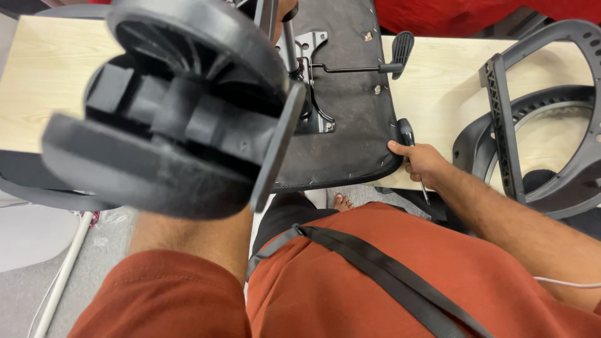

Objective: The person works on an office chair base placed on a table, unscrewing a black round knob under the seat mechanism by hand, then uses a screwdriver to loosen screws and removes screws from the seat plate, setting them on the table. The person tilts and repositions the chair and continues turning the knob by hand.

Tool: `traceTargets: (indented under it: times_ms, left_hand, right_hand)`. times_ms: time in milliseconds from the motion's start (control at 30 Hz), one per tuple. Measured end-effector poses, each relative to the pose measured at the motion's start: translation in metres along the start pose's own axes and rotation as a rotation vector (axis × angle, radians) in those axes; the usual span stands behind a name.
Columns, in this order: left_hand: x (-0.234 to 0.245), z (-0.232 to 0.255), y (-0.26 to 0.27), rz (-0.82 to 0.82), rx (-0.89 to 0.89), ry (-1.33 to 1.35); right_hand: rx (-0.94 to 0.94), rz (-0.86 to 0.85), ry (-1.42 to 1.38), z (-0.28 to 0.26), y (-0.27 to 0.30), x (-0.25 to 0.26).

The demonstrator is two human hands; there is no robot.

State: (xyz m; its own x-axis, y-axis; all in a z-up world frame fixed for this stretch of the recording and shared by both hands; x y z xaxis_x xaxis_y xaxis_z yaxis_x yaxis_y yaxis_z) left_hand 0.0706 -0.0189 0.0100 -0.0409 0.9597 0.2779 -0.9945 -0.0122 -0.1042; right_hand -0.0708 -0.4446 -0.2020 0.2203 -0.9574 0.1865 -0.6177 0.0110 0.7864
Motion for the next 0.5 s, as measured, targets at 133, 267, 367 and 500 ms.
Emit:
traceTargets:
  times_ms: [133,267,367,500]
  left_hand:
    - [-0.021,0.009,0.001,-0.049,-0.018,-0.031]
    - [-0.045,0.02,0.007,-0.065,-0.051,-0.055]
    - [-0.053,0.03,0.003,-0.095,-0.068,-0.065]
    - [-0.063,0.043,0.001,-0.109,-0.096,-0.081]
  right_hand:
    - [0.006,0.012,-0.032,0.024,0.021,0.006]
    - [-0.021,0.009,-0.029,0.047,0.031,0.017]
    - [-0.035,0.034,-0.003,0.05,0.042,0.01]
    - [-0.042,0.058,0.022,0.049,0.048,0.009]
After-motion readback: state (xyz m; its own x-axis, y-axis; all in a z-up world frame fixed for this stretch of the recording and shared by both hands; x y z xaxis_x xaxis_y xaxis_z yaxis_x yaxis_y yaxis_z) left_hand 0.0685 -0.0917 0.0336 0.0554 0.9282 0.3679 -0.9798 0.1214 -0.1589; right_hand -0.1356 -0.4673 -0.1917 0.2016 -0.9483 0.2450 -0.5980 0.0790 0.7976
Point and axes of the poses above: each hand's wrist, its own y-axis away from the middle knuckle, its own x-axis out of the back of the hand, z = x × y, the point moved 8 cm from there along -y, towards the middle knuckle, and after that the axes turned 7 degrees about y, right-handed, at the moved point
